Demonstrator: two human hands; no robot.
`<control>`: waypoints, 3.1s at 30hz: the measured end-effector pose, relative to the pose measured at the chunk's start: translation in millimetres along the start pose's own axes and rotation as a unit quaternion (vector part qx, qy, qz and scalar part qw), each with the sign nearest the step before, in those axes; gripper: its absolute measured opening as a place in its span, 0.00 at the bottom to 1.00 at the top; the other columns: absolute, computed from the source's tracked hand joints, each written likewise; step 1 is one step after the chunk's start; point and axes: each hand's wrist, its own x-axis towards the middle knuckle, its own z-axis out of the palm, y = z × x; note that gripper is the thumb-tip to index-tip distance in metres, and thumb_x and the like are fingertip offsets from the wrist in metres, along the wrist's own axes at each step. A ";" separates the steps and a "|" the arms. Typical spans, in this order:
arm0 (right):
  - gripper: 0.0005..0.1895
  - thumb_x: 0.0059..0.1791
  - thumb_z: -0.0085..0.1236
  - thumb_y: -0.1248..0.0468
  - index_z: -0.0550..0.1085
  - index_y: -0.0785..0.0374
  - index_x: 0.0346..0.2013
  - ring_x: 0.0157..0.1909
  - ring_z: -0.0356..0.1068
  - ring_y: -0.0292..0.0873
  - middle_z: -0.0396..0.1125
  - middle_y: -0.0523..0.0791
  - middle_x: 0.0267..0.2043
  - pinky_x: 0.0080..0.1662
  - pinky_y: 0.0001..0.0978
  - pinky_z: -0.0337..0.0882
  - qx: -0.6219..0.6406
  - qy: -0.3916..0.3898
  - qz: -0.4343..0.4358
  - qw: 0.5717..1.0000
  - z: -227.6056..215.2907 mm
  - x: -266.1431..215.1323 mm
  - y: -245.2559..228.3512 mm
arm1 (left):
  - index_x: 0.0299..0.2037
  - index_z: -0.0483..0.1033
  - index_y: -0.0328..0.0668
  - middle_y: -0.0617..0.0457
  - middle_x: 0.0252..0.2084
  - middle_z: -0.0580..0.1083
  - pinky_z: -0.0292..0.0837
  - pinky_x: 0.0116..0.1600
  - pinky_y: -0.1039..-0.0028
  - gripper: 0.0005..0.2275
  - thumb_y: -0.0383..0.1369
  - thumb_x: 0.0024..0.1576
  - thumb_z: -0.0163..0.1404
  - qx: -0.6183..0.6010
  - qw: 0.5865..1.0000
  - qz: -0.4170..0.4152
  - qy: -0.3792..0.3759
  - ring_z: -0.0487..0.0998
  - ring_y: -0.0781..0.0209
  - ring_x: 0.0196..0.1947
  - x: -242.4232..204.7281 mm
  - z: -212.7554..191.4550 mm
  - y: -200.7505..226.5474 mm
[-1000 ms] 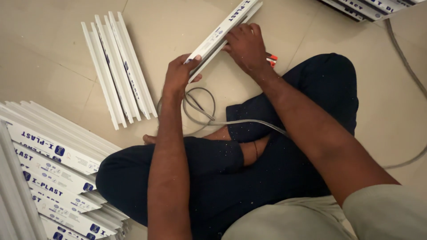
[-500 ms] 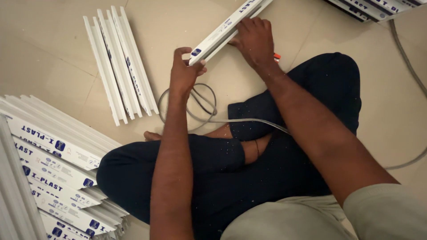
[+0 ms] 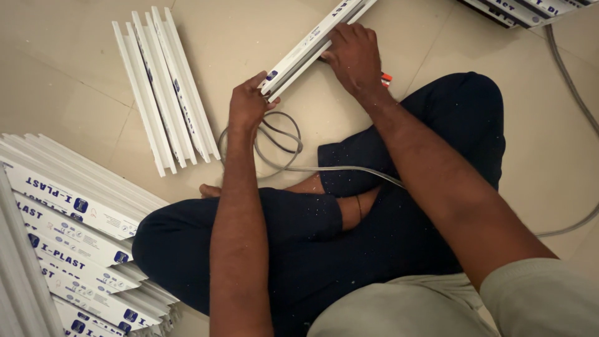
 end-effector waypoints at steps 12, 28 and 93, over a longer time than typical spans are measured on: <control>0.20 0.52 0.66 0.60 0.74 0.68 0.54 0.60 0.64 0.54 0.67 0.51 0.58 0.59 0.49 0.61 0.040 0.026 -0.003 0.999 6.3 -0.9 5.0 | 0.67 0.66 0.31 0.42 0.41 0.77 0.75 0.38 0.77 0.27 0.16 0.53 0.46 0.008 1.000 0.014 0.023 0.78 0.62 0.32 -3.5 0.8 7.8; 0.24 0.39 0.71 0.62 0.71 0.66 0.44 0.46 0.72 0.58 0.72 0.57 0.43 0.47 0.50 0.72 0.004 -0.336 0.176 0.925 -7.0 -23.1 50.3 | 0.56 0.72 0.48 0.46 0.41 0.81 0.75 0.49 0.58 0.22 0.48 0.56 0.59 0.198 0.943 0.032 0.264 0.82 0.47 0.44 37.0 -3.0 -57.7; 0.27 0.44 0.61 0.56 0.73 0.57 0.58 0.49 0.72 0.53 0.73 0.51 0.46 0.48 0.52 0.69 -0.109 -0.246 -0.157 0.950 -58.7 -20.9 -92.0 | 0.44 0.78 0.42 0.46 0.43 0.75 0.67 0.49 0.51 0.19 0.40 0.44 0.59 0.315 0.827 0.160 0.438 0.76 0.43 0.45 29.3 -9.9 -34.9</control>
